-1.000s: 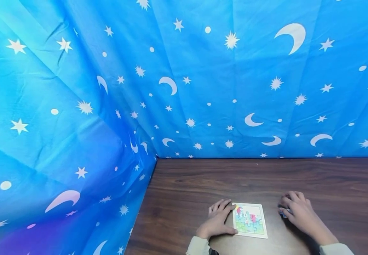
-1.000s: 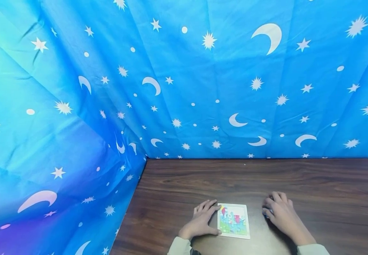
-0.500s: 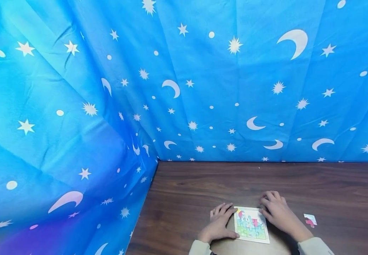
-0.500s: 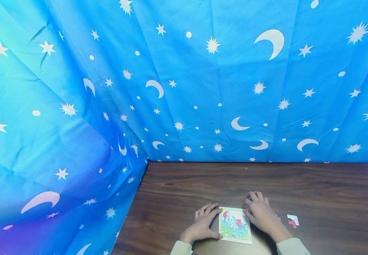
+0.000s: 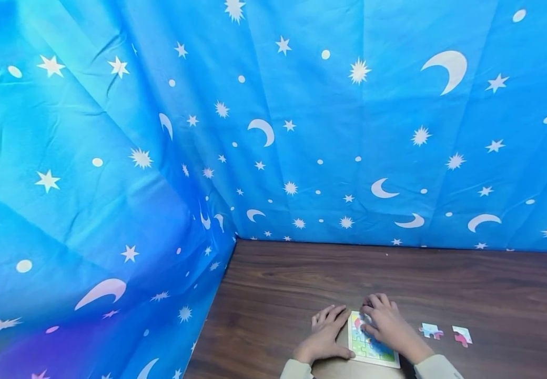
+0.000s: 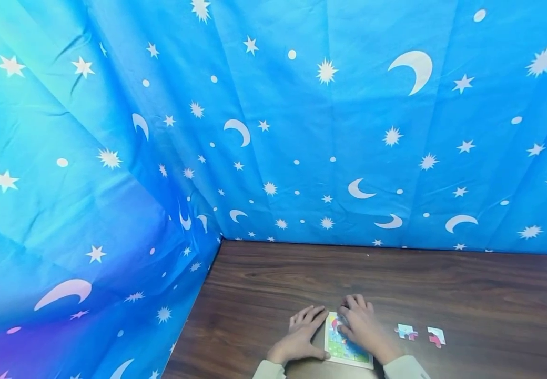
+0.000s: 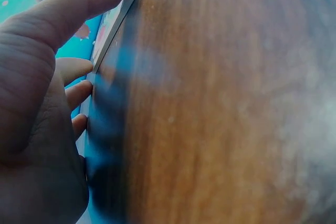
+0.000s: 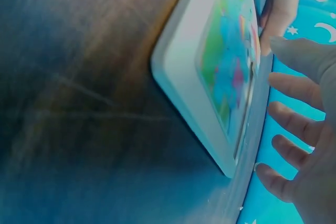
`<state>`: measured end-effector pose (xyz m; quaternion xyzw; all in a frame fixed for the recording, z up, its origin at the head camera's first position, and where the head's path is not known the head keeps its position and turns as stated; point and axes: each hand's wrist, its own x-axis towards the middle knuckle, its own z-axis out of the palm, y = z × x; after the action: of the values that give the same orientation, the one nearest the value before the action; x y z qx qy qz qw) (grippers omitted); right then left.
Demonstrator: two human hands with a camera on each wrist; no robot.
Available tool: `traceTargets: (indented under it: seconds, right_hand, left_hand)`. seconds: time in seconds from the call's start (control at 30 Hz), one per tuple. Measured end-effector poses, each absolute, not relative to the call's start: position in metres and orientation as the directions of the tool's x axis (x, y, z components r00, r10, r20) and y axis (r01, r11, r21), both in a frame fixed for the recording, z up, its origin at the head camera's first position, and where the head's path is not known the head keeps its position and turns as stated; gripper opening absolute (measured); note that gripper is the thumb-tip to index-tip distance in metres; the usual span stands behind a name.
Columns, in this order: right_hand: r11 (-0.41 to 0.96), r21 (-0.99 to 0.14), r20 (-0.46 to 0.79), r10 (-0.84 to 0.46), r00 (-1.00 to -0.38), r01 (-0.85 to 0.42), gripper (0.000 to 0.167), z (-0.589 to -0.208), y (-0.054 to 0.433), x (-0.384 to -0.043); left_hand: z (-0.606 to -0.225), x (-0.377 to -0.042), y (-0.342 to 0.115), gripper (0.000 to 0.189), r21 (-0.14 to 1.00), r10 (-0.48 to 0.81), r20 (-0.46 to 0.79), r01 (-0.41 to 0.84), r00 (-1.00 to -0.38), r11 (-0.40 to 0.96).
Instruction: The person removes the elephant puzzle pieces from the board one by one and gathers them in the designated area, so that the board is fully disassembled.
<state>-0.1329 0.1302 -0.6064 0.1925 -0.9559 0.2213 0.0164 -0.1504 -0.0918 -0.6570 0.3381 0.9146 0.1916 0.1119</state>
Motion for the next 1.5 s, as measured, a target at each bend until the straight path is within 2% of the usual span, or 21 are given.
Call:
traceTargets:
  seconds: [0.13,0.53,0.7,0.83,1.17,1.37,1.5]
  right_hand:
    - [0.839,-0.408,0.102,-0.350,-0.931,-0.360,0.027,-0.610,0.126,-0.132]
    - [0.837,-0.405,0.157,-0.332,-0.930,-0.367,0.021,-0.616,0.125,-0.134]
    - [0.843,-0.330,0.194,-0.379,-0.905,-0.424,0.023,-0.618,0.127,-0.137]
    - [0.832,-0.296,0.226,-0.415,-0.881,-0.468,0.024,-0.617,0.128,-0.136]
    - [0.836,-0.206,0.240,-0.461,-0.854,-0.509,0.027,-0.618,0.132,-0.133]
    - [0.834,-0.211,0.276,-0.449,-0.850,-0.510,0.027,-0.611,0.139,-0.132]
    - [0.833,-0.227,0.307,-0.429,-0.849,-0.504,0.028,-0.606,0.149,-0.128]
  left_hand:
    - [-0.657,-0.151,-0.092,0.097,0.429,0.663,-0.072,0.577,-0.745,0.695]
    - [-0.667,-0.152,-0.088,0.099,0.426,0.640,-0.050,0.563,-0.767,0.708]
    - [-0.658,-0.152,-0.082,0.078,0.467,0.602,-0.070,0.507,-0.795,0.724]
    - [-0.653,-0.150,-0.074,0.061,0.437,0.566,-0.061,0.487,-0.822,0.756]
    - [-0.653,-0.137,-0.062,0.059,0.372,0.519,-0.055,0.465,-0.853,0.803]
    - [-0.656,-0.136,-0.065,0.059,0.396,0.529,0.007,0.488,-0.849,0.778]
    - [-0.656,-0.136,-0.068,0.059,0.424,0.542,-0.004,0.490,-0.840,0.762]
